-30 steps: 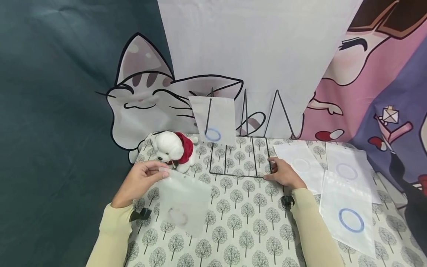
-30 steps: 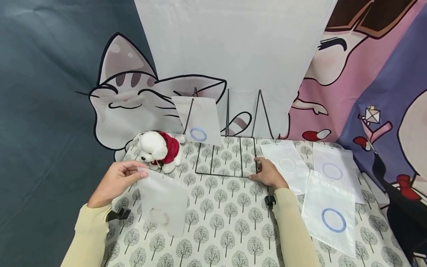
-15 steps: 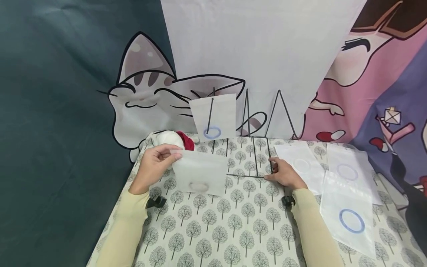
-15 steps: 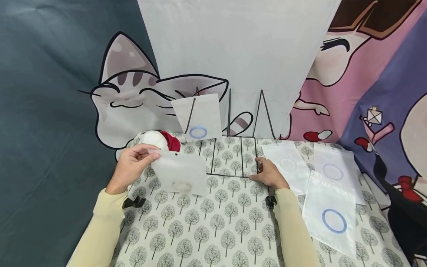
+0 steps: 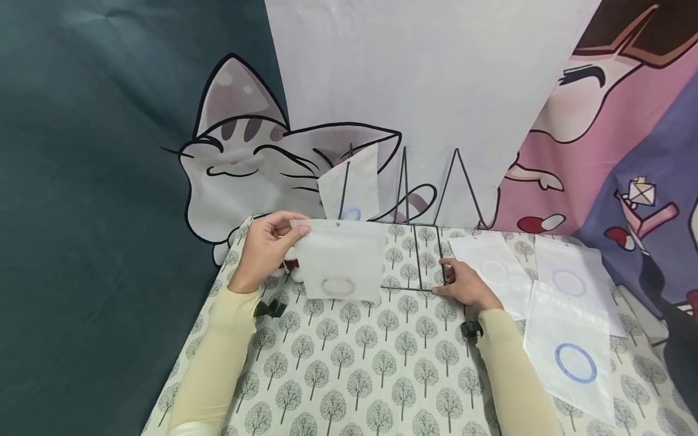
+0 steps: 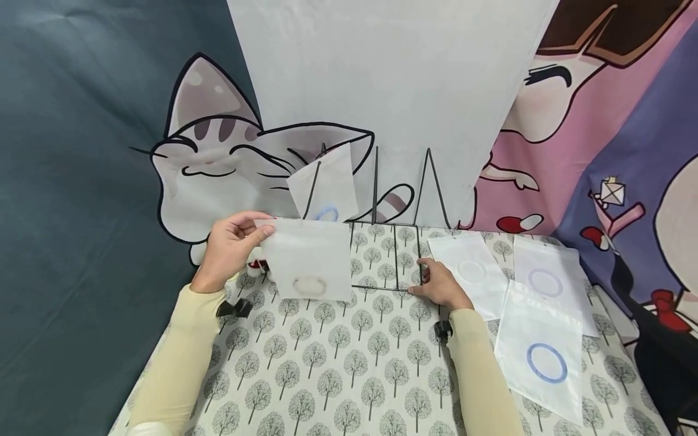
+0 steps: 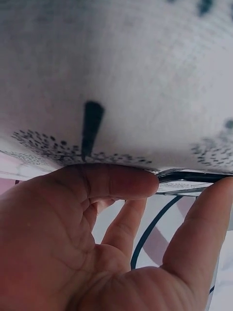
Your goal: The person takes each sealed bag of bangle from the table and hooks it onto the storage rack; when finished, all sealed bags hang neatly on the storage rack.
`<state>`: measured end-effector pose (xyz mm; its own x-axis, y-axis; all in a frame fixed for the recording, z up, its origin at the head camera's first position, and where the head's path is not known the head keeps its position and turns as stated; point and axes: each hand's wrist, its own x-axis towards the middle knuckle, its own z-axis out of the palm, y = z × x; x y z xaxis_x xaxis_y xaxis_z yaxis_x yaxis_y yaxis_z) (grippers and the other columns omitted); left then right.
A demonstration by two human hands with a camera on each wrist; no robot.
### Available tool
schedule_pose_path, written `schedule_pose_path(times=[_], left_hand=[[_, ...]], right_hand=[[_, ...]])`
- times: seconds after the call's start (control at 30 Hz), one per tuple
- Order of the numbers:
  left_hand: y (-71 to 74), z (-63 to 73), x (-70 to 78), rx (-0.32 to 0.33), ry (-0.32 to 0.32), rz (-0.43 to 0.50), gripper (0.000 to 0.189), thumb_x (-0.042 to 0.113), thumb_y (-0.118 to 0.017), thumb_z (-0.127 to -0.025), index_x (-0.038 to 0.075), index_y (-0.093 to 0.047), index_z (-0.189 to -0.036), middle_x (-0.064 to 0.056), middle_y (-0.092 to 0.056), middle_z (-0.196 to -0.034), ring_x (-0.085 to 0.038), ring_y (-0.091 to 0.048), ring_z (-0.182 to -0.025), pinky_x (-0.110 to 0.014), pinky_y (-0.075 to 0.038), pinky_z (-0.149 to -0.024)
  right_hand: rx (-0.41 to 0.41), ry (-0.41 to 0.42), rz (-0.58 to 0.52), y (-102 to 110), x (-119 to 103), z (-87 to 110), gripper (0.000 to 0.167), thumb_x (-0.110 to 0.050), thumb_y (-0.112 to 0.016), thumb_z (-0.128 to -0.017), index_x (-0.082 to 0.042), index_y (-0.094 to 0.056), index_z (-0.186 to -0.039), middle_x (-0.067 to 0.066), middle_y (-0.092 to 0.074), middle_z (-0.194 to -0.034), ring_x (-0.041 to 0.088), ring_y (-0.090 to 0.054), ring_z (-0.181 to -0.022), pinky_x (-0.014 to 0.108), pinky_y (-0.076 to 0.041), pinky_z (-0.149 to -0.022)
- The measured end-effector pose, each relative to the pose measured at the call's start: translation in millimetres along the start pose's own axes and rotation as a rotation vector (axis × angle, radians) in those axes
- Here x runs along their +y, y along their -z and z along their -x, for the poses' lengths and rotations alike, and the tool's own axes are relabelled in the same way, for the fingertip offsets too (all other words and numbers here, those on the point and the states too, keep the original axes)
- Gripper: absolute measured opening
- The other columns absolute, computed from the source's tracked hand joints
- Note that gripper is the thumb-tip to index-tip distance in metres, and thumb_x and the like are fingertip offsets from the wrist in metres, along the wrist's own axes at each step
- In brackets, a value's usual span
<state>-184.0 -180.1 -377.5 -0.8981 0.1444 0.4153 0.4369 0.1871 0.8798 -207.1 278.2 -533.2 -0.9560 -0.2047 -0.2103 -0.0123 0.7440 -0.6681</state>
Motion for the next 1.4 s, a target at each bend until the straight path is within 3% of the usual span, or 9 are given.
schedule_pose_path(times=[0.13,0.5,0.6,0.73,0.83,1.0,1.2,1.27,1.4], left_hand=[[-1.5,-7.0,-2.4,0.013,0.023,0.026,0.022,0.013,-0.079,-0.096,0.002,-0.077,-0.116,0.002,-0.08,-0.091,-0.01,-0.071,-0.073,-0.022,-0.059,-0.065],[-8.5,-21.0,-10.3,0.036,0.03,-0.007,0.022,0.014,-0.079,-0.096,0.004,-0.077,-0.116,-0.005,-0.08,-0.092,-0.009,-0.073,-0.077,-0.022,-0.057,-0.066],[-11.6,-27.1,-12.1,0.046,0.026,0.004,0.022,0.013,-0.078,-0.097,0.003,-0.076,-0.115,0.0,-0.08,-0.095,-0.007,-0.074,-0.081,-0.02,-0.057,-0.07],[-15.0,-36.2,-15.7,0.055,0.038,0.008,0.022,0.019,-0.078,-0.098,0.005,-0.076,-0.115,0.009,-0.062,-0.069,-0.002,-0.053,-0.059,-0.017,-0.043,-0.055],[-17.7,-44.5,-17.9,0.067,0.049,-0.007,0.022,0.023,-0.078,-0.098,0.009,-0.076,-0.115,0.008,-0.04,-0.06,-0.006,-0.032,-0.053,-0.021,-0.027,-0.048],[-23.9,-62.3,-21.0,0.108,0.059,-0.038,0.019,0.021,-0.077,-0.099,0.008,-0.075,-0.114,0.005,-0.035,-0.062,-0.008,-0.03,-0.054,-0.022,-0.026,-0.049],[-32.3,-82.8,-21.3,0.17,0.135,-0.1,0.016,0.02,-0.076,-0.099,0.01,-0.074,-0.112,0.001,-0.066,-0.09,-0.005,-0.06,-0.078,-0.02,-0.049,-0.073],[-34.3,-88.1,-20.7,0.184,0.16,-0.129,0.016,0.02,-0.075,-0.1,0.01,-0.074,-0.112,0.001,-0.068,-0.096,-0.008,-0.061,-0.085,-0.022,-0.05,-0.078],[-37.6,-96.3,-19.7,0.206,0.183,-0.172,0.015,0.02,-0.074,-0.1,0.011,-0.074,-0.111,0.002,-0.063,-0.09,-0.012,-0.057,-0.082,-0.026,-0.046,-0.074]], right_hand=[[0.003,-0.002,-0.007,-2,1,-0.4,0.091,-0.025,-0.088,-0.087,0.001,-0.039,-0.159,0.023,-0.058,-0.128,0.035,-0.059,-0.113,0.058,-0.05,-0.102],[0.01,0.003,-0.001,-3,0,-0.3,0.091,-0.025,-0.088,-0.087,0.002,-0.039,-0.159,0.023,-0.059,-0.127,0.035,-0.059,-0.112,0.057,-0.051,-0.1],[0.01,0.001,-0.003,-3,-1,-0.3,0.091,-0.025,-0.088,-0.087,0.002,-0.039,-0.159,0.024,-0.058,-0.128,0.035,-0.059,-0.112,0.057,-0.051,-0.1],[0.002,-0.01,-0.01,-3,-2,0.4,0.092,-0.025,-0.088,-0.087,0.002,-0.039,-0.159,0.024,-0.058,-0.129,0.035,-0.059,-0.113,0.056,-0.052,-0.1],[0.001,-0.016,-0.008,-3,-2,0.9,0.093,-0.026,-0.089,-0.087,0.001,-0.038,-0.16,0.025,-0.058,-0.13,0.035,-0.06,-0.113,0.056,-0.052,-0.099],[0.007,-0.011,-0.004,-3,-2,1.0,0.093,-0.026,-0.089,-0.086,0.002,-0.039,-0.159,0.025,-0.059,-0.13,0.036,-0.061,-0.113,0.056,-0.052,-0.099],[0.012,-0.001,0.001,-2,0,0.4,0.093,-0.027,-0.089,-0.086,0.002,-0.039,-0.159,0.025,-0.06,-0.128,0.035,-0.06,-0.111,0.056,-0.052,-0.099],[0.016,0.004,0.004,-2,0,0.1,0.093,-0.026,-0.089,-0.086,0.003,-0.039,-0.159,0.025,-0.06,-0.128,0.035,-0.06,-0.111,0.056,-0.051,-0.099],[0.015,0.009,0.008,-2,-1,-1.2,0.092,-0.026,-0.088,-0.087,0.003,-0.039,-0.158,0.026,-0.059,-0.129,0.037,-0.06,-0.113,0.057,-0.051,-0.099]])
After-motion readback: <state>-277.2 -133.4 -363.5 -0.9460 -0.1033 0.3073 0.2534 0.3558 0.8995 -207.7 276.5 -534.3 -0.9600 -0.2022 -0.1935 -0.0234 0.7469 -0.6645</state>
